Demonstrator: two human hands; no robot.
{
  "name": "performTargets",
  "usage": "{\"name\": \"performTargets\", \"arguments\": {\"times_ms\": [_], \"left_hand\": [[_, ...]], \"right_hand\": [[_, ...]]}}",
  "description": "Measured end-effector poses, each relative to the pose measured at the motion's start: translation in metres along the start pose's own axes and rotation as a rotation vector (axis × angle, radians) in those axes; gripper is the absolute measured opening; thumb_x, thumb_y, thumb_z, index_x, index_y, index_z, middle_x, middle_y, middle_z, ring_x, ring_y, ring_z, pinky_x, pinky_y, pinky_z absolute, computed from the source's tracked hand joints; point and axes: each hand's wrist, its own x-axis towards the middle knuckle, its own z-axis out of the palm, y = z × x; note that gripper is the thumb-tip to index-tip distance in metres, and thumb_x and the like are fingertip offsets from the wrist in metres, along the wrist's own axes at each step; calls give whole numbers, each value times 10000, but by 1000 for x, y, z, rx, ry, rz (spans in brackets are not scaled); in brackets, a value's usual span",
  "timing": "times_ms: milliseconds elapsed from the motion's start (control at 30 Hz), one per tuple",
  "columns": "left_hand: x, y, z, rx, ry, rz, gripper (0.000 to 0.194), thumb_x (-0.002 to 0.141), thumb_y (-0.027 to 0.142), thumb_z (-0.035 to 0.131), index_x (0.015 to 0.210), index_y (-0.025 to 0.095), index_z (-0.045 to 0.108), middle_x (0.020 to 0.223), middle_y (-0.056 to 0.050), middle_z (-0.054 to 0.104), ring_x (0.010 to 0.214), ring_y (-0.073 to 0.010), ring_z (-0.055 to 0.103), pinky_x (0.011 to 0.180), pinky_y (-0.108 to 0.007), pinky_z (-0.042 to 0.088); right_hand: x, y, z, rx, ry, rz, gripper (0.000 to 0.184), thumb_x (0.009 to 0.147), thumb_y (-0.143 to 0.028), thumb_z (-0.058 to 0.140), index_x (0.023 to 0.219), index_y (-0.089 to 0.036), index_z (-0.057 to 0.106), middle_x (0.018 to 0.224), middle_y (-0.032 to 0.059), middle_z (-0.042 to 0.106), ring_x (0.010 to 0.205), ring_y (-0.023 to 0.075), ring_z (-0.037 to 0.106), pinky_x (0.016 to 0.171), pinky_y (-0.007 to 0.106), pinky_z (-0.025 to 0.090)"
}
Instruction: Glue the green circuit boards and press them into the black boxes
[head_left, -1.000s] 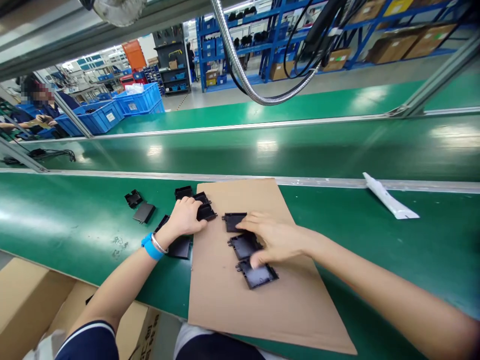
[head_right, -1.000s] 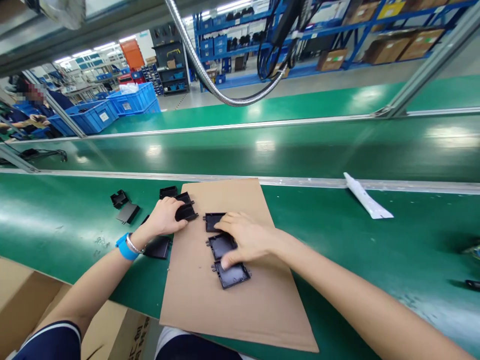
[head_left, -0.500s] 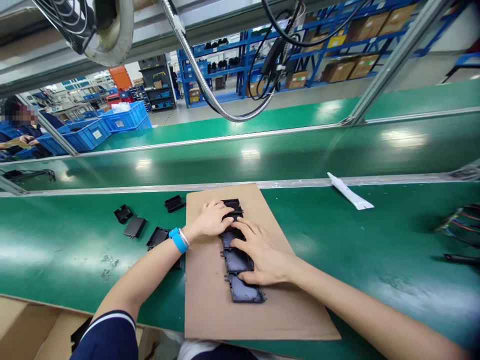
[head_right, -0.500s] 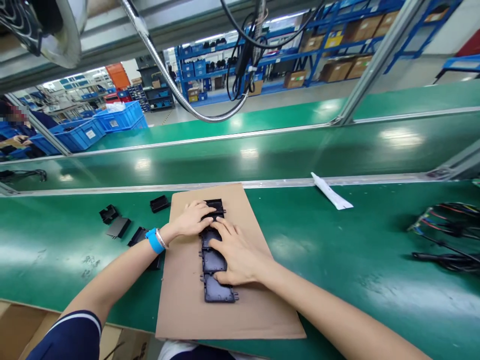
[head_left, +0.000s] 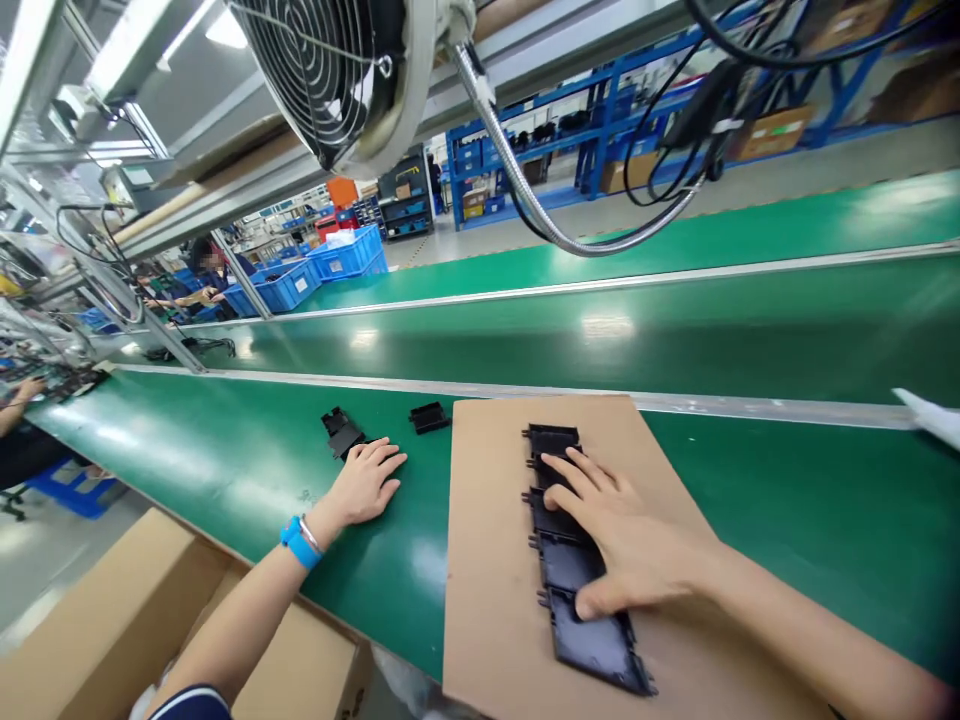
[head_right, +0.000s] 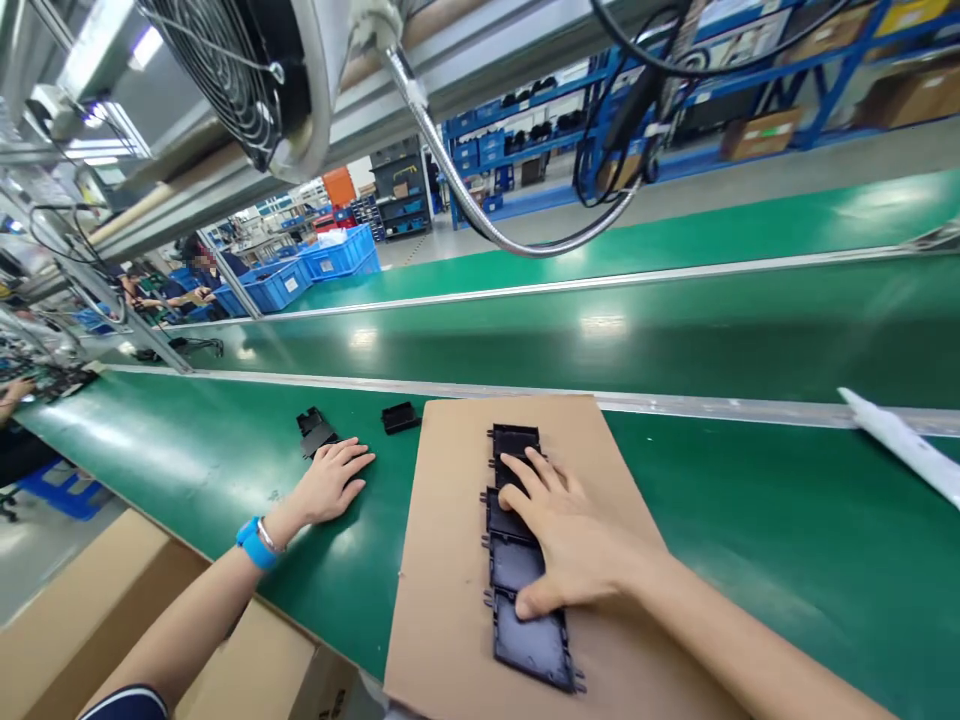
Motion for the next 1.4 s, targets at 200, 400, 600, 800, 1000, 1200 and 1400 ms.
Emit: {"name": "performTargets", "arguments": {"times_ms": [200,400,600,800,1000,1200,1400], "left_hand": [[65,5,-4,34,110,-63,500,931,346,531,1425,278,493,1470,-101,483,1354,-286,428,1084,-482,347],[105,-8,1,63,103,-243,363,960,387,450,1239,238,628,1325,-153,605,1386,-391,365,1091,-651,249],[93,-18,-17,47,165,-328,336,919,332,455,1091,102,630,1338,-283,517,1309,-482,408,985,-687,355],[157,82,1,-273,85,118,387,989,417,440,1260,194,603,1362,-109,582,1293,-243,512,1121,-366,382],[195,128,30,-515,104,231,367,1021,384,426,1237,164,627,1259,-99,660,1188,-224,595,1057,-415,448],[199,125,33,-563,138,276,349,992,393,472,1213,185,644,1259,-81,669,1202,-211,590,1085,-409,427],[209,129,22,-600,234,280,493,904,525,433,1077,138,684,1117,-158,719,1059,-319,661,991,-525,496]], "right_hand": [[1,-2,-4,54,-15,8,974,427,-719,811,1217,-202,576,1630,199,130,1479,502,-92,1147,712,48],[-2,-4,-10,53,55,-50,900,393,-734,803,1093,-207,598,1430,165,434,1463,529,19,1137,708,83],[-3,-11,-16,9,77,-114,833,433,-748,789,1021,-180,632,1390,175,461,1455,544,47,1136,722,45],[-41,-32,-7,-24,147,-67,1020,519,-671,820,1346,-149,531,1563,242,242,1460,519,40,1135,705,135],[-53,-43,20,-7,321,-32,593,774,-380,699,1311,-174,554,1369,173,470,1303,369,357,1082,561,336],[-34,-35,17,-23,407,-53,616,781,-432,696,1308,-147,551,1171,171,557,1193,357,399,996,544,389],[-28,-31,-3,-264,394,-78,673,711,-703,687,1082,-143,649,1019,131,634,1013,281,504,938,430,433]]}}
